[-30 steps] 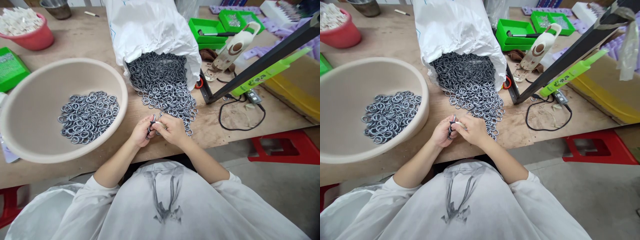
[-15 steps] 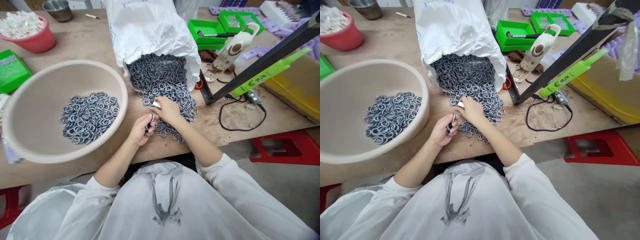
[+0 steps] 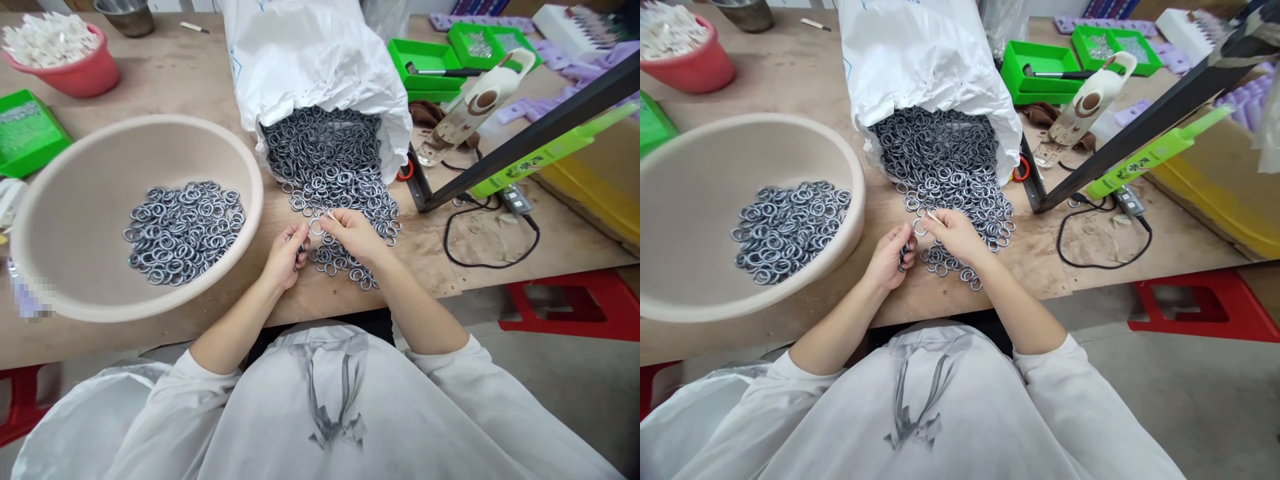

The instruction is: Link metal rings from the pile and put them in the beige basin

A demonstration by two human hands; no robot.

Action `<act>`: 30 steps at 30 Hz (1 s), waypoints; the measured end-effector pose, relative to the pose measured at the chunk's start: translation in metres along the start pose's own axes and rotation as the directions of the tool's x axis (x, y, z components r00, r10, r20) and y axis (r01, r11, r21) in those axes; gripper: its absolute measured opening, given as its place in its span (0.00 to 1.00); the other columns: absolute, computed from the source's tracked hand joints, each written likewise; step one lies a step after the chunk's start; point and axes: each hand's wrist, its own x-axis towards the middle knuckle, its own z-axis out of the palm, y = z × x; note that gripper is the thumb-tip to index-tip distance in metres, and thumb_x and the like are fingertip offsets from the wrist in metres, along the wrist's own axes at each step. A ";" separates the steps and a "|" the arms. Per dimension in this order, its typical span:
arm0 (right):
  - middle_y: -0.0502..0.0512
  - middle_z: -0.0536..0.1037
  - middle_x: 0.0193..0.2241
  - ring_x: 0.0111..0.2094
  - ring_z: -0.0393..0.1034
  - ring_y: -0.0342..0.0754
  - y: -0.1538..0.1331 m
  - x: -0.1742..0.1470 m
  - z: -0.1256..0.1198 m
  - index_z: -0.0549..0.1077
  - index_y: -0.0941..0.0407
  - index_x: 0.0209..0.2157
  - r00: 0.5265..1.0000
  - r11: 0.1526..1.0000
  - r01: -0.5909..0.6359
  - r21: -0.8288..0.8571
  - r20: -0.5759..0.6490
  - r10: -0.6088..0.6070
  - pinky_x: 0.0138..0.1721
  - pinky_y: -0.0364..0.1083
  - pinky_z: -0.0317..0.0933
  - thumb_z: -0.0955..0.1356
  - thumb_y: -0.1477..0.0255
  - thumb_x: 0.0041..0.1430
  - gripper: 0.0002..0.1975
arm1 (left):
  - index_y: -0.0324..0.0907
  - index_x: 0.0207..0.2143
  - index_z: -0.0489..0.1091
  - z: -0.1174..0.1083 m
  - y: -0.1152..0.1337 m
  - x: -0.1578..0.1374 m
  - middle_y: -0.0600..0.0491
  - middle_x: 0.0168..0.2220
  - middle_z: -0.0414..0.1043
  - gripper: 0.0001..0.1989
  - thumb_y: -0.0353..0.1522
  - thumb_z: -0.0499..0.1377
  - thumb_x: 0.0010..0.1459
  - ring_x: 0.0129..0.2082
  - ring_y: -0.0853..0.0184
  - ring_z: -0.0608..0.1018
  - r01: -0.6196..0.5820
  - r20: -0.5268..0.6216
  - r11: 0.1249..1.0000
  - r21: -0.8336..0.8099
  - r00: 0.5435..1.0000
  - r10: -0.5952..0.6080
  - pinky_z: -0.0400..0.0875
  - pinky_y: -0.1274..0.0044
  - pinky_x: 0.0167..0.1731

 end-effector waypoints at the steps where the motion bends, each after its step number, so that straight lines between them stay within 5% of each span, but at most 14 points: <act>1: 0.47 0.69 0.23 0.26 0.60 0.42 0.000 -0.006 0.004 0.70 0.56 0.27 1.000 0.999 -0.005 0.038 0.005 0.005 0.31 0.43 0.55 0.68 0.51 0.58 0.22 | 0.40 0.29 0.65 0.001 -0.002 -0.001 0.62 0.20 0.62 0.25 0.48 0.71 0.44 0.14 0.81 0.58 -0.033 0.011 0.999 0.040 0.999 0.033 0.45 0.87 0.12; 8: 0.46 0.72 0.23 0.24 0.64 0.42 -0.001 -0.028 0.030 0.68 0.55 0.29 0.997 0.979 -0.059 0.195 -0.034 0.066 0.27 0.43 0.58 0.71 0.49 0.53 0.22 | 0.40 0.26 0.66 0.001 -0.014 -0.003 0.60 0.19 0.61 0.26 0.50 0.70 0.43 0.15 0.79 0.59 -0.146 0.080 0.986 0.082 0.987 0.140 0.51 0.86 0.12; 14: 0.46 0.71 0.26 0.26 0.67 0.43 -0.004 -0.027 0.030 0.68 0.53 0.33 0.992 0.959 0.051 0.279 -0.128 -0.015 0.29 0.44 0.62 0.74 0.48 0.49 0.23 | 0.40 0.25 0.64 -0.001 -0.013 -0.003 0.60 0.19 0.60 0.26 0.51 0.69 0.44 0.15 0.79 0.59 -0.135 0.191 0.987 0.088 0.975 0.117 0.50 0.86 0.12; 19: 0.47 0.68 0.22 0.25 0.61 0.43 -0.007 -0.036 0.019 0.69 0.54 0.28 0.974 0.981 0.137 -0.135 -0.164 -0.159 0.29 0.44 0.54 0.65 0.47 0.60 0.24 | 0.40 0.25 0.63 -0.001 -0.009 -0.005 0.60 0.19 0.60 0.26 0.51 0.68 0.47 0.15 0.79 0.59 -0.080 0.227 0.996 0.048 0.972 0.067 0.49 0.86 0.12; 23: 0.50 0.69 0.23 0.26 0.61 0.44 -0.008 -0.047 0.016 0.69 0.56 0.25 0.961 0.837 0.219 -0.501 -0.036 -0.273 0.30 0.45 0.49 0.60 0.50 0.66 0.26 | 0.40 0.26 0.63 -0.001 -0.007 -0.005 0.62 0.18 0.59 0.25 0.49 0.69 0.46 0.13 0.79 0.58 -0.036 0.209 0.999 0.019 0.977 0.031 0.47 0.86 0.11; 30: 0.51 0.69 0.23 0.26 0.59 0.43 -0.008 -0.047 0.019 0.68 0.56 0.23 0.963 0.755 0.225 -0.616 0.022 -0.269 0.29 0.44 0.46 0.58 0.50 0.67 0.28 | 0.40 0.25 0.62 -0.002 -0.006 -0.006 0.62 0.18 0.58 0.24 0.46 0.70 0.47 0.12 0.80 0.58 0.002 0.218 1.000 0.006 0.976 -0.003 0.47 0.86 0.11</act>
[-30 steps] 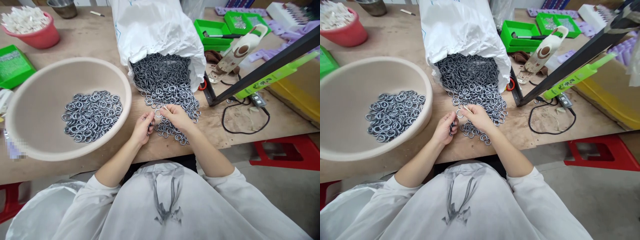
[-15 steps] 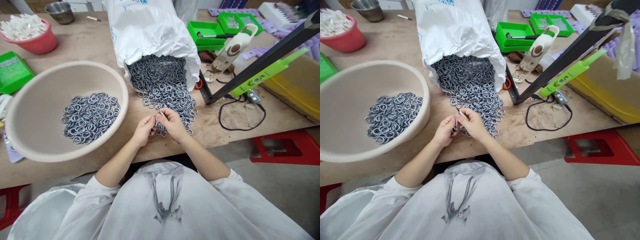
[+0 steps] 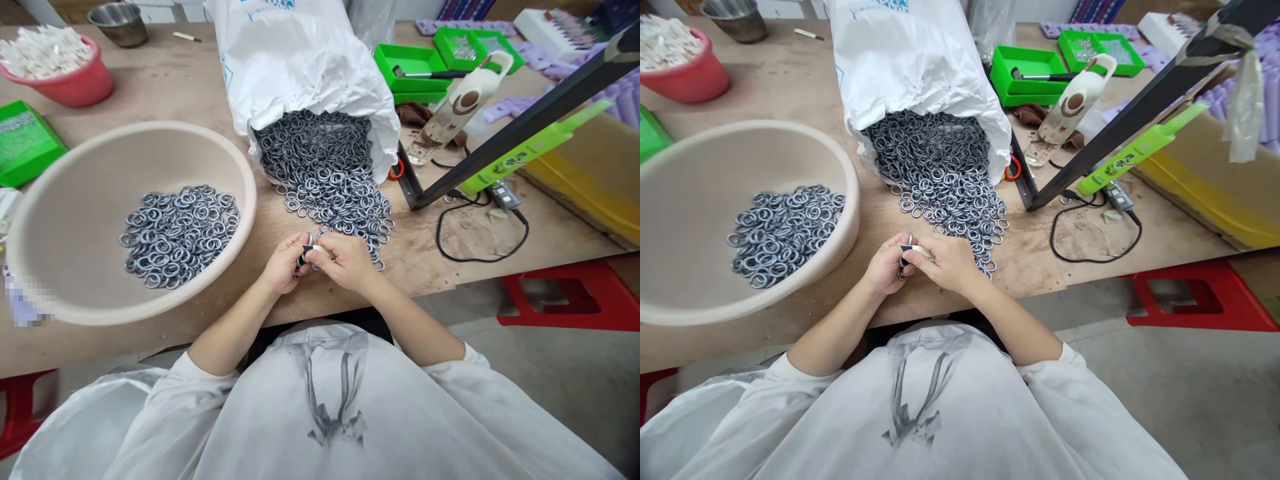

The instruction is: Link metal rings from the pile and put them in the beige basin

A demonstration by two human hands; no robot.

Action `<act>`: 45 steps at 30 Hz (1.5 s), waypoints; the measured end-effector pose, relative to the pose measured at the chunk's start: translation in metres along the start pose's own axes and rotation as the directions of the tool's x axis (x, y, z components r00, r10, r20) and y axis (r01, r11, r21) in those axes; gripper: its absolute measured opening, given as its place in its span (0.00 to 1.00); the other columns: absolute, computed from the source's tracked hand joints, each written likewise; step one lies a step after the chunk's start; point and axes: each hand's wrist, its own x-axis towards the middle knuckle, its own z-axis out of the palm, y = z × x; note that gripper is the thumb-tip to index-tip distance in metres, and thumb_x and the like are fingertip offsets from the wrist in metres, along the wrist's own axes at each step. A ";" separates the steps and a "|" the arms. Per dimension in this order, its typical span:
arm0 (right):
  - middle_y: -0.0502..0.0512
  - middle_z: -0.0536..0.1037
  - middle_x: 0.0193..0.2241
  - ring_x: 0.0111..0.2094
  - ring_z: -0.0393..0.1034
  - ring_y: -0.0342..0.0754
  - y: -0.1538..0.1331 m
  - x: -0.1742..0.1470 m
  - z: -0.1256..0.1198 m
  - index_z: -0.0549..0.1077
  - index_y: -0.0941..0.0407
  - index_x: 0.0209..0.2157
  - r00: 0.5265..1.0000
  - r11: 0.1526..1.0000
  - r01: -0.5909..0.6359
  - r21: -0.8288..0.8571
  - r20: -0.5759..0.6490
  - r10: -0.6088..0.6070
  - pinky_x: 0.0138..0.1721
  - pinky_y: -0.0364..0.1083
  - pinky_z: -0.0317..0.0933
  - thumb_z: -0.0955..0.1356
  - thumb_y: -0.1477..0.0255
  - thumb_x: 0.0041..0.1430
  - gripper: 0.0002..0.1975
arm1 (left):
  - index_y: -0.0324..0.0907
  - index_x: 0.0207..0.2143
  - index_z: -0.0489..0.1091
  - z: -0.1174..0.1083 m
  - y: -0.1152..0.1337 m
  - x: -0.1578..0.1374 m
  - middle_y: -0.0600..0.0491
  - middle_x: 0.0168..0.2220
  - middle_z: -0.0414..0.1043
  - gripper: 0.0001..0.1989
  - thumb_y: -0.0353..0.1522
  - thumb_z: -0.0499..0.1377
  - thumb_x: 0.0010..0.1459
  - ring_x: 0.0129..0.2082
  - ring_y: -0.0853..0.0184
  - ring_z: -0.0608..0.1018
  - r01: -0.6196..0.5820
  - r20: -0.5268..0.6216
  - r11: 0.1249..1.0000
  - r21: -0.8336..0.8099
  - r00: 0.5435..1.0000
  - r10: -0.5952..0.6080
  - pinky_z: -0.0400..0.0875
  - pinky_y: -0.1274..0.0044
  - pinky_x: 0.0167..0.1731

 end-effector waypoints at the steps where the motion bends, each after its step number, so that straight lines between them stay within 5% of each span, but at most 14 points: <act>1: 0.50 0.69 0.23 0.25 0.59 0.43 0.002 0.001 0.000 0.68 0.55 0.23 1.000 1.000 -0.012 0.013 0.011 0.011 0.29 0.44 0.46 0.58 0.50 0.67 0.27 | 0.40 0.25 0.62 0.000 0.000 0.000 0.62 0.18 0.58 0.24 0.47 0.70 0.46 0.12 0.80 0.58 0.000 0.009 1.000 -0.002 1.000 0.000 0.47 0.86 0.11; 8: 0.49 0.69 0.20 0.26 0.62 0.46 0.040 0.027 -0.010 0.70 0.55 0.24 0.933 0.929 -0.358 -0.093 -0.081 0.351 0.29 0.44 0.47 0.60 0.52 0.67 0.25 | 0.38 0.21 0.62 0.002 -0.001 -0.005 0.59 0.19 0.60 0.25 0.47 0.68 0.51 0.14 0.80 0.60 0.016 0.189 0.999 0.030 0.982 -0.022 0.48 0.85 0.13; 11: 0.53 0.78 0.32 0.34 0.69 0.49 0.044 0.045 -0.005 0.76 0.54 0.35 0.951 0.920 -0.306 -0.243 -0.041 0.306 0.31 0.45 0.50 0.63 0.53 0.65 0.20 | 0.37 0.24 0.65 0.000 0.003 -0.002 0.59 0.20 0.61 0.22 0.45 0.69 0.51 0.14 0.80 0.62 -0.013 0.121 1.000 -0.016 0.992 0.015 0.48 0.85 0.13; 15: 0.58 0.78 0.46 0.41 0.73 0.54 0.036 0.070 0.012 0.75 0.52 0.49 0.968 0.890 -0.177 -0.420 0.088 0.234 0.35 0.46 0.56 0.67 0.58 0.63 0.18 | 0.37 0.34 0.72 -0.005 0.008 0.004 0.59 0.22 0.64 0.17 0.39 0.69 0.50 0.14 0.79 0.63 -0.007 0.064 0.998 -0.059 0.998 0.011 0.46 0.85 0.12; 20: 0.62 0.77 0.47 0.40 0.74 0.54 0.035 0.089 0.025 0.76 0.55 0.46 0.953 0.852 -0.132 -0.506 0.171 0.249 0.36 0.48 0.59 0.61 0.69 0.68 0.14 | 0.39 0.36 0.71 -0.010 0.012 0.008 0.59 0.22 0.66 0.11 0.33 0.65 0.50 0.13 0.78 0.63 0.048 0.002 0.985 -0.166 0.999 -0.048 0.48 0.86 0.11; 23: 0.62 0.77 0.43 0.39 0.72 0.51 0.040 0.085 0.022 0.76 0.58 0.40 0.965 0.920 -0.191 -0.342 0.106 0.240 0.37 0.47 0.58 0.62 0.71 0.67 0.11 | 0.38 0.31 0.67 -0.009 0.014 0.009 0.58 0.22 0.67 0.09 0.35 0.63 0.53 0.13 0.79 0.63 0.101 -0.053 0.969 -0.226 0.992 -0.116 0.49 0.86 0.10; 26: 0.55 0.75 0.33 0.34 0.68 0.47 0.042 0.068 0.014 0.73 0.58 0.34 0.973 0.965 -0.221 0.143 0.106 0.207 0.36 0.45 0.58 0.63 0.67 0.66 0.11 | 0.39 0.28 0.64 -0.007 0.012 0.010 0.59 0.23 0.67 0.14 0.37 0.66 0.54 0.13 0.81 0.62 0.101 -0.103 0.972 -0.211 0.987 -0.125 0.49 0.87 0.10; 30: 0.50 0.70 0.28 0.30 0.63 0.44 0.035 0.039 0.006 0.68 0.55 0.33 0.973 0.731 -0.230 0.643 0.140 0.183 0.32 0.44 0.59 0.65 0.53 0.62 0.18 | 0.39 0.29 0.63 -0.003 0.006 0.008 0.61 0.22 0.65 0.21 0.43 0.70 0.50 0.13 0.81 0.61 0.123 -0.057 0.981 -0.147 0.990 -0.132 0.48 0.87 0.11; 36: 0.46 0.66 0.23 0.25 0.60 0.42 0.026 0.026 0.011 0.65 0.53 0.31 0.963 0.584 -0.259 0.769 0.160 0.217 0.29 0.43 0.57 0.67 0.45 0.55 0.24 | 0.38 0.37 0.70 -0.002 0.004 0.001 0.63 0.19 0.59 0.28 0.51 0.69 0.47 0.12 0.81 0.57 0.262 0.158 0.962 -0.077 0.956 -0.248 0.46 0.88 0.10; 40: 0.46 0.67 0.23 0.27 0.63 0.43 0.026 0.024 0.015 0.68 0.54 0.32 0.975 0.675 -0.218 0.705 0.123 0.187 0.33 0.44 0.60 0.65 0.49 0.60 0.21 | 0.38 0.32 0.68 -0.003 0.004 0.000 0.63 0.18 0.58 0.26 0.49 0.71 0.45 0.11 0.81 0.57 0.299 0.208 0.953 -0.050 0.936 -0.283 0.47 0.88 0.10; 45: 0.52 0.74 0.34 0.37 0.68 0.47 0.023 0.016 0.014 0.73 0.55 0.37 0.979 0.798 -0.125 0.590 -0.058 0.196 0.41 0.47 0.62 0.68 0.50 0.58 0.21 | 0.39 0.27 0.63 -0.002 0.002 0.002 0.62 0.18 0.59 0.24 0.45 0.72 0.45 0.12 0.81 0.57 0.208 0.088 0.976 -0.065 0.975 -0.202 0.46 0.88 0.10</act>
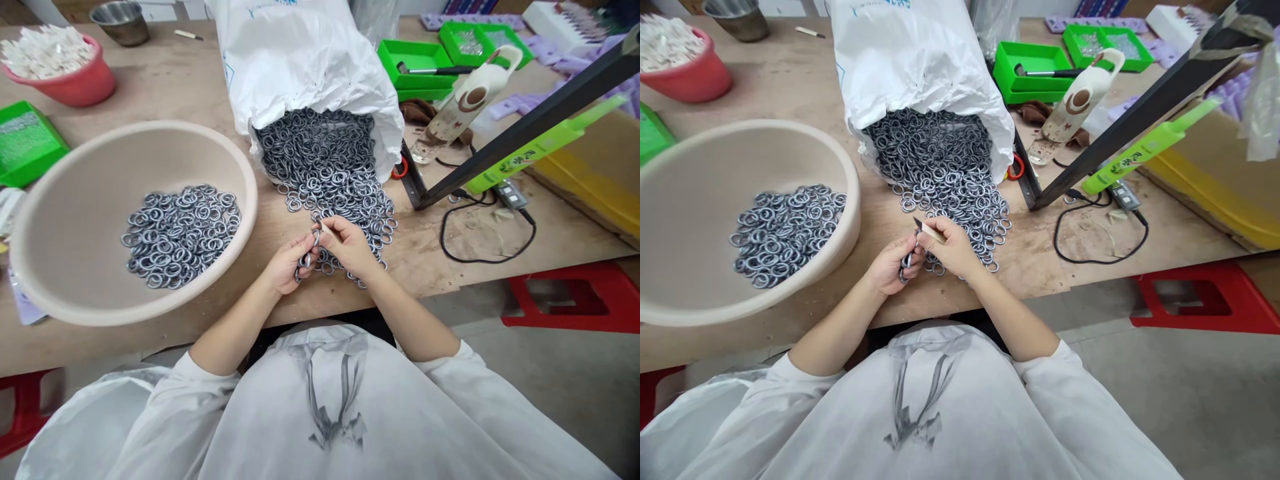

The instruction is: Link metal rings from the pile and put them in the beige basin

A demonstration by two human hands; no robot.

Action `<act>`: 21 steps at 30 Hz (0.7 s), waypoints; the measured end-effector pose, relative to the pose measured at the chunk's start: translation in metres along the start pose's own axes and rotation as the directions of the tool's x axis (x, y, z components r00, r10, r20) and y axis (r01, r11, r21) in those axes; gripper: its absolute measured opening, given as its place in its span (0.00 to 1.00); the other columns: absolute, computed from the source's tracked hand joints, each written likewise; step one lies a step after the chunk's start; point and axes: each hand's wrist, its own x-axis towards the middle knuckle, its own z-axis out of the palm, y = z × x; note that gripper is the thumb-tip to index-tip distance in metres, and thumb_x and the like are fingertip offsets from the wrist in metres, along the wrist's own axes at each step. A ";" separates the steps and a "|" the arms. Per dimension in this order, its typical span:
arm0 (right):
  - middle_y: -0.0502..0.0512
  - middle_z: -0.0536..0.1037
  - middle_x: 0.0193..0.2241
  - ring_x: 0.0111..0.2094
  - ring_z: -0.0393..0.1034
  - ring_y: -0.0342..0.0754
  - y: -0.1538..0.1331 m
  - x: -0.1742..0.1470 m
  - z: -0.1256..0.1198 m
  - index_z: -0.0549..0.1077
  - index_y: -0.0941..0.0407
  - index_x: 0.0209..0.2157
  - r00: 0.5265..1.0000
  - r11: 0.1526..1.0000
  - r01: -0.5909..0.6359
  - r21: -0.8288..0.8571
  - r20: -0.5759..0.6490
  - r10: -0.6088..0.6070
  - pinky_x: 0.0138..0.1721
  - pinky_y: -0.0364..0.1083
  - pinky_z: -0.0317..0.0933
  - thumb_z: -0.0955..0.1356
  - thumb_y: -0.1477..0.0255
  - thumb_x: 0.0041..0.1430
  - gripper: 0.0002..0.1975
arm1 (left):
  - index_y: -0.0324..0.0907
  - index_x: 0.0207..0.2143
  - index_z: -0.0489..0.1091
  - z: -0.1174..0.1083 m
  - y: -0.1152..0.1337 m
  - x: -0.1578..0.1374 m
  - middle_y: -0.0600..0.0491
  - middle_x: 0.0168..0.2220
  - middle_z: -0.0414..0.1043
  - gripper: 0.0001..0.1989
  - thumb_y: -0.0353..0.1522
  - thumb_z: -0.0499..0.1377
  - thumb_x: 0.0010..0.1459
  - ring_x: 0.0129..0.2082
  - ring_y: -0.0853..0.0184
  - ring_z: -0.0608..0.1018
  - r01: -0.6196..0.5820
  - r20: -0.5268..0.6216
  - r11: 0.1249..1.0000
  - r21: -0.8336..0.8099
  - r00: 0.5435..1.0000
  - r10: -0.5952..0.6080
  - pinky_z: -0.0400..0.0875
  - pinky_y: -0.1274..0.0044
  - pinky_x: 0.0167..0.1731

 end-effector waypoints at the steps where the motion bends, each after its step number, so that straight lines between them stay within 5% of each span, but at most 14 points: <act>1: 0.52 0.74 0.34 0.37 0.68 0.47 -0.001 -0.001 0.001 0.73 0.55 0.36 0.999 0.998 0.024 -0.052 -0.028 -0.025 0.41 0.47 0.62 0.70 0.51 0.57 0.20 | 0.39 0.27 0.64 0.001 -0.001 0.000 0.62 0.18 0.59 0.23 0.44 0.72 0.45 0.12 0.81 0.57 -0.020 -0.022 1.000 0.002 1.000 0.020 0.46 0.88 0.11; 8: 0.49 0.67 0.25 0.29 0.61 0.45 -0.002 -0.003 0.001 0.69 0.55 0.28 0.987 0.991 0.013 -0.133 -0.156 -0.034 0.34 0.45 0.57 0.65 0.50 0.62 0.22 | 0.38 0.26 0.64 0.005 0.000 -0.002 0.62 0.17 0.59 0.23 0.44 0.71 0.45 0.11 0.82 0.57 -0.063 -0.051 0.998 0.002 0.997 0.063 0.46 0.88 0.10; 14: 0.52 0.69 0.26 0.28 0.61 0.45 -0.014 -0.015 -0.003 0.72 0.55 0.27 0.987 0.849 0.157 -0.505 0.042 -0.157 0.31 0.45 0.50 0.60 0.49 0.66 0.26 | 0.39 0.27 0.64 0.002 0.000 -0.001 0.63 0.17 0.58 0.21 0.41 0.71 0.46 0.12 0.81 0.56 -0.095 -0.071 0.994 -0.047 0.993 0.091 0.48 0.88 0.10; 21: 0.54 0.73 0.27 0.29 0.63 0.47 -0.015 -0.018 -0.002 0.77 0.55 0.34 0.982 0.770 0.185 -0.610 0.085 -0.168 0.30 0.46 0.49 0.58 0.47 0.66 0.29 | 0.39 0.27 0.64 0.003 -0.001 -0.002 0.63 0.17 0.58 0.21 0.40 0.72 0.44 0.12 0.81 0.56 -0.074 -0.072 0.995 -0.073 0.995 0.069 0.49 0.88 0.10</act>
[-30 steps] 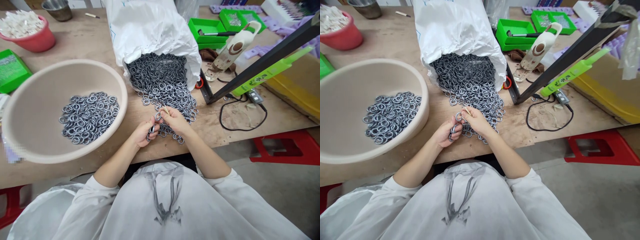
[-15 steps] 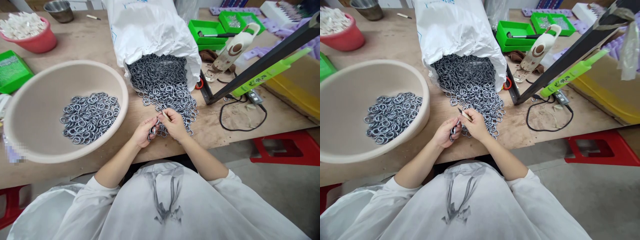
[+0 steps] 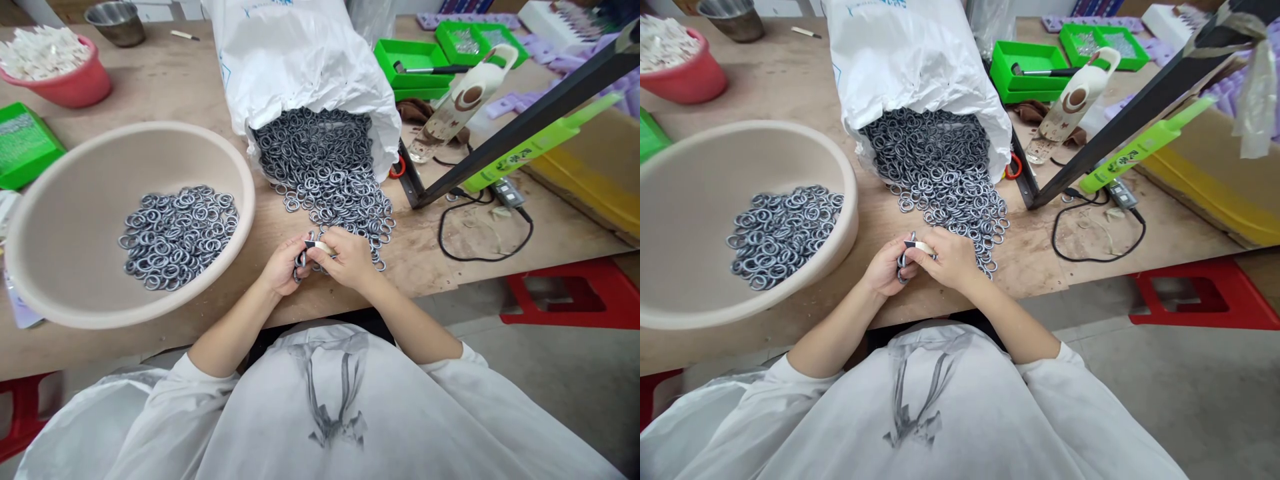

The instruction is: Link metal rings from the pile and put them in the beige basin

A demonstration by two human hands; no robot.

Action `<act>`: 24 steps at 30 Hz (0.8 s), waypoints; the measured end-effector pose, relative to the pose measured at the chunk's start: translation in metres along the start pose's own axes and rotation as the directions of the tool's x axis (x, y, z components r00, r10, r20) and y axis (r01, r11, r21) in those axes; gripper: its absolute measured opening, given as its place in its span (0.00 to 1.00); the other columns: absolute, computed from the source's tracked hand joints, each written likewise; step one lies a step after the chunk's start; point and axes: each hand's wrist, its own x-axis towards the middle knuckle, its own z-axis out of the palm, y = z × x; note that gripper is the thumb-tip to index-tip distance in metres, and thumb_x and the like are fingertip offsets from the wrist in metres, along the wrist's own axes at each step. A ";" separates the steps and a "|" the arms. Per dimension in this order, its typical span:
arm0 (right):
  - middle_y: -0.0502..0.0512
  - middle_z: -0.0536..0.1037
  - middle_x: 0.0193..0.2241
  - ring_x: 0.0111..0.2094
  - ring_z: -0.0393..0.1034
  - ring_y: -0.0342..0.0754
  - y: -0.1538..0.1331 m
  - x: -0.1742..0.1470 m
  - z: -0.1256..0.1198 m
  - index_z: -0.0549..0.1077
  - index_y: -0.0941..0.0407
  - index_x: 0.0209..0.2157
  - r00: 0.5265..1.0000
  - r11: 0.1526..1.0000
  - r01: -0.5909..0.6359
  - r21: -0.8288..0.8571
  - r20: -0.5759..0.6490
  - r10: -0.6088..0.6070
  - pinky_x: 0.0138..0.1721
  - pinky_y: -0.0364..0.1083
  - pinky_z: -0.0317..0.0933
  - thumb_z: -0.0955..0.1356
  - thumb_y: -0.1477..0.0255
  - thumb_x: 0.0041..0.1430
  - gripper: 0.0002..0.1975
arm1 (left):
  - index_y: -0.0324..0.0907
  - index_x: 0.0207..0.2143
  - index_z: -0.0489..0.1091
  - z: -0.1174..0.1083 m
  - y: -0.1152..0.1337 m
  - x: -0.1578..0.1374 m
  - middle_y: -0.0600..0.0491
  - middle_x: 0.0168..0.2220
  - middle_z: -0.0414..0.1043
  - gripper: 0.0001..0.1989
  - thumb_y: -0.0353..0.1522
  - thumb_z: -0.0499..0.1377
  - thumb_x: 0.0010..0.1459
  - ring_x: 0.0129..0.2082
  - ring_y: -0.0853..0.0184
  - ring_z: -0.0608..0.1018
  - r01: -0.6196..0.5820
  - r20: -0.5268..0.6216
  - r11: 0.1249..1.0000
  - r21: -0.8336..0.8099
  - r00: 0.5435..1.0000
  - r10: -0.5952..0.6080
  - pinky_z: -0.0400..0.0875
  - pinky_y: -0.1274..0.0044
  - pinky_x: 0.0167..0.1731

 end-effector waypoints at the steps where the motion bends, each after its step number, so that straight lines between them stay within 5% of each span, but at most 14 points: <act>1: 0.54 0.73 0.27 0.29 0.64 0.47 0.000 0.000 0.000 0.77 0.55 0.34 1.000 1.000 -0.003 -0.007 0.003 0.003 0.30 0.46 0.48 0.58 0.47 0.66 0.29 | 0.39 0.27 0.64 0.001 0.000 0.000 0.63 0.17 0.58 0.20 0.40 0.72 0.45 0.12 0.81 0.56 0.006 -0.008 1.000 -0.001 1.000 -0.006 0.49 0.88 0.10; 10: 0.49 0.68 0.22 0.26 0.60 0.44 0.005 0.008 0.011 0.69 0.55 0.23 0.990 0.987 -0.132 0.089 0.061 0.127 0.29 0.44 0.48 0.61 0.52 0.66 0.25 | 0.40 0.26 0.62 -0.007 0.003 0.006 0.63 0.17 0.56 0.20 0.39 0.70 0.46 0.12 0.81 0.56 -0.006 0.008 1.000 0.022 1.000 0.006 0.47 0.88 0.10; 16: 0.46 0.59 0.16 0.22 0.54 0.43 0.034 0.025 0.007 0.60 0.54 0.19 0.917 0.918 -0.375 0.129 -0.090 0.388 0.28 0.45 0.44 0.62 0.52 0.65 0.26 | 0.38 0.23 0.62 -0.006 0.002 0.004 0.62 0.17 0.56 0.21 0.42 0.69 0.49 0.11 0.81 0.56 0.015 0.109 0.996 0.085 0.994 -0.024 0.46 0.87 0.11; 21: 0.49 0.74 0.29 0.31 0.65 0.45 0.020 0.023 0.005 0.73 0.55 0.36 0.985 0.893 -0.147 0.425 -0.021 0.172 0.34 0.44 0.56 0.67 0.55 0.60 0.16 | 0.39 0.25 0.62 -0.003 0.005 0.002 0.63 0.17 0.55 0.21 0.42 0.70 0.47 0.11 0.82 0.56 0.011 0.064 0.998 0.064 0.998 -0.015 0.45 0.87 0.11; 24: 0.48 0.72 0.27 0.29 0.63 0.44 0.008 0.025 0.011 0.73 0.56 0.33 0.986 0.858 -0.167 0.486 0.073 0.151 0.33 0.43 0.55 0.70 0.58 0.58 0.15 | 0.40 0.26 0.62 -0.005 0.005 0.005 0.63 0.17 0.56 0.21 0.42 0.70 0.46 0.11 0.81 0.56 0.020 0.036 0.997 0.071 0.999 -0.023 0.46 0.87 0.11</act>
